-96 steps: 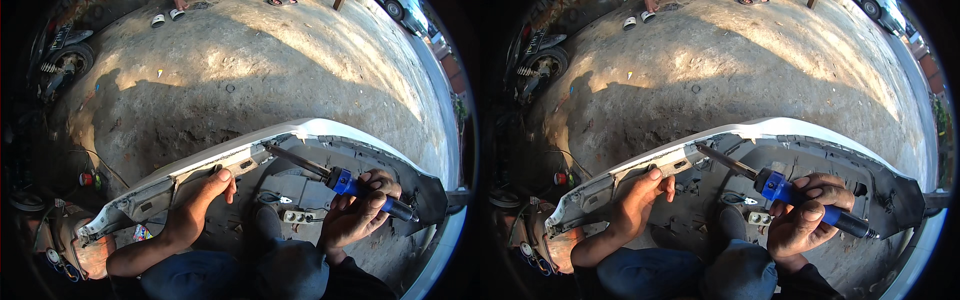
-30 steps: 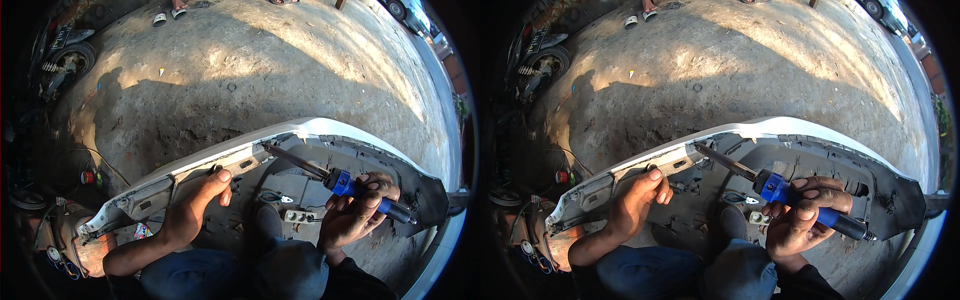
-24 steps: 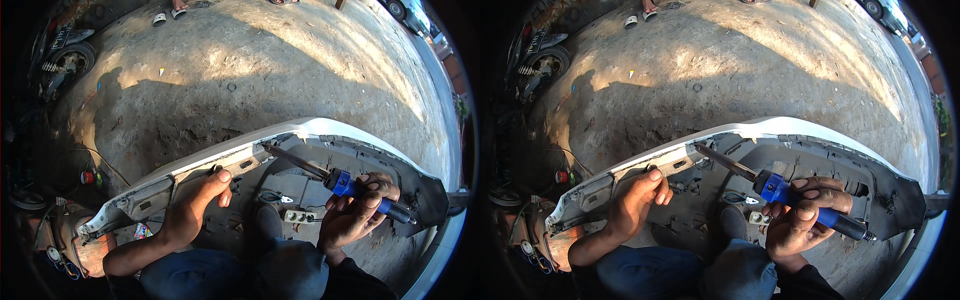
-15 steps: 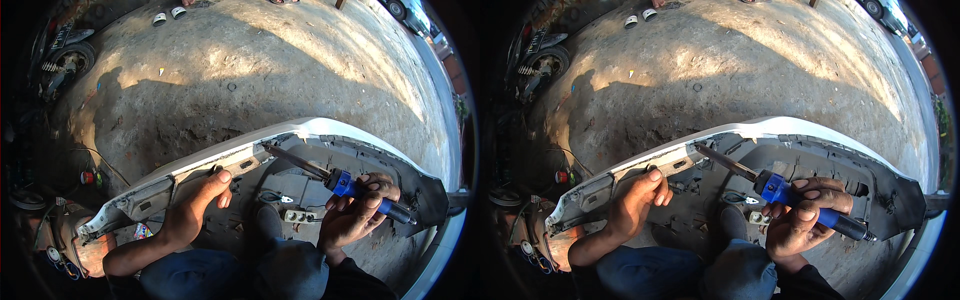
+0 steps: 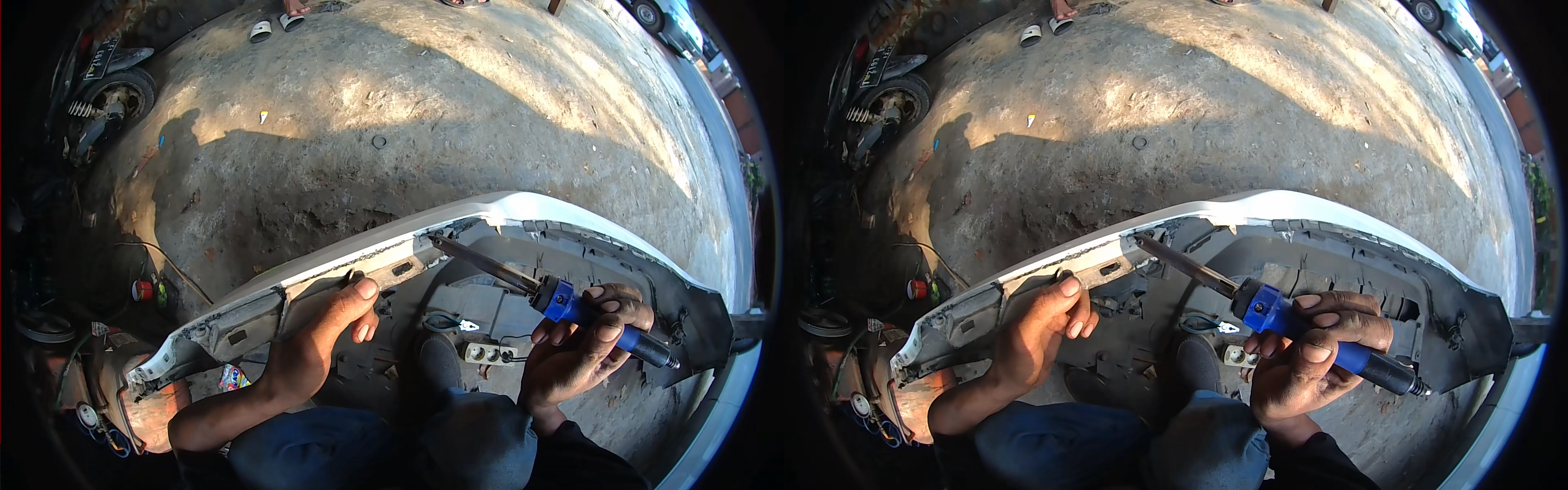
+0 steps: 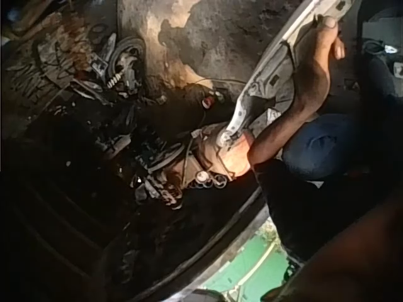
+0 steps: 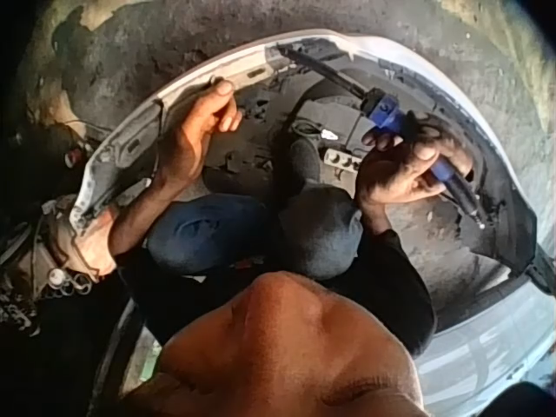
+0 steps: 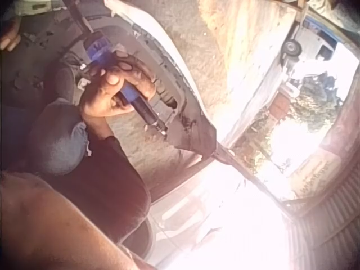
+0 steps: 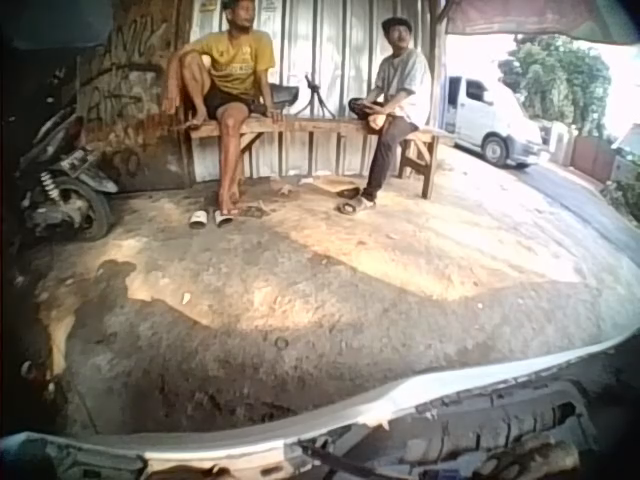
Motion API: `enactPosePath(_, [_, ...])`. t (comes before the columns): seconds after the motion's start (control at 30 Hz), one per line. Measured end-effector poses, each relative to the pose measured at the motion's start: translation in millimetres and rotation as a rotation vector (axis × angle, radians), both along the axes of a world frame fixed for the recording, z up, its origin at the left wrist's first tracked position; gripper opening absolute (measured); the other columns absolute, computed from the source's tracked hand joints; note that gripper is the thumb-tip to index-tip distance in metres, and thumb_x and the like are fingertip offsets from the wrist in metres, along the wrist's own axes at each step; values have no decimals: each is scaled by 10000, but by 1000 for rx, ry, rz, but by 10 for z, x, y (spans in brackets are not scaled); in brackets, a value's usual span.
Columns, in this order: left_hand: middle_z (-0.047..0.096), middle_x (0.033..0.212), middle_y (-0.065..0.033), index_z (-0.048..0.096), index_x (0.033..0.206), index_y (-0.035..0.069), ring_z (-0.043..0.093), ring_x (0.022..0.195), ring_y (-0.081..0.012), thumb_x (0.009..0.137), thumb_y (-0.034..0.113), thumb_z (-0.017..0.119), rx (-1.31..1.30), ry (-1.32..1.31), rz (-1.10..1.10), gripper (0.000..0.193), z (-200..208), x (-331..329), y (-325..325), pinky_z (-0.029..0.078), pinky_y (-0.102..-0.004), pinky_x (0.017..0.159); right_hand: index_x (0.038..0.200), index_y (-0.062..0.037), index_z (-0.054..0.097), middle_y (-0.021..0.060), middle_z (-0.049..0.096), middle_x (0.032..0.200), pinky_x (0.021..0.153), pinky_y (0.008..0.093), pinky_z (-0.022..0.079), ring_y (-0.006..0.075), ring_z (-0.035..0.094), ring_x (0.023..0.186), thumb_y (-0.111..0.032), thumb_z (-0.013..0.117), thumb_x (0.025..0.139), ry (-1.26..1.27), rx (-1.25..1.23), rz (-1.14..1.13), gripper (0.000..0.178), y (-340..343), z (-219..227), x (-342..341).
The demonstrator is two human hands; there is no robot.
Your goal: Repairing a damaged car bumper using a soldering iron to melt plastic filler into cracks.
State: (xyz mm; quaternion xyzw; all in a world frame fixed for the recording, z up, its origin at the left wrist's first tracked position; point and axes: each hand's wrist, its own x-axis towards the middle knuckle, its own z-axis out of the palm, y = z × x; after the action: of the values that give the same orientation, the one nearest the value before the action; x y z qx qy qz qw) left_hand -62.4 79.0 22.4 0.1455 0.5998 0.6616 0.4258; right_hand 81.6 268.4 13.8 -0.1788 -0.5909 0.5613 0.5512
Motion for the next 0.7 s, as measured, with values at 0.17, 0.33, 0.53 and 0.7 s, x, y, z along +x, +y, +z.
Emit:
enactPosePath(0.17, [430, 704, -28, 520, 889, -32, 454, 695, -138, 1039, 286, 443, -20, 13, -17, 360, -11, -12, -19, 386, -297, 694, 999, -74, 496, 73, 499, 956, 409, 166, 512, 69, 536, 789, -357, 650, 941, -47, 66, -10, 327, 12, -15, -8])
enactPosePath(0.33, [425, 704, -26, 502, 872, -20, 441, 688, -135, 1042, 299, 441, -34, 0, -26, 367, 9, -10, -19, 385, -296, 693, 963, -30, 469, 135, 505, 927, 411, 257, 577, 135, 591, 660, -262, 718, 880, 52, 14, -67, 350, 20, -40, -29])
enactPosePath(0.53, [412, 696, -16, 509, 884, -20, 428, 675, -122, 1043, 304, 444, -42, -6, -23, 366, 29, -15, -13, 368, -285, 668, 971, -30, 465, 132, 500, 930, 404, 256, 570, 132, 590, 659, -271, 716, 885, 43, 4, -32, 358, 21, -25, -26])
enactPosePath(0.7, [402, 694, -8, 523, 911, -17, 418, 667, -113, 1046, 308, 435, -35, -10, -25, 363, 32, -11, -7, 353, -280, 652, 971, -34, 461, 132, 502, 932, 396, 254, 563, 131, 587, 639, -273, 716, 886, 43, -11, -26, 360, 8, -15, -23])
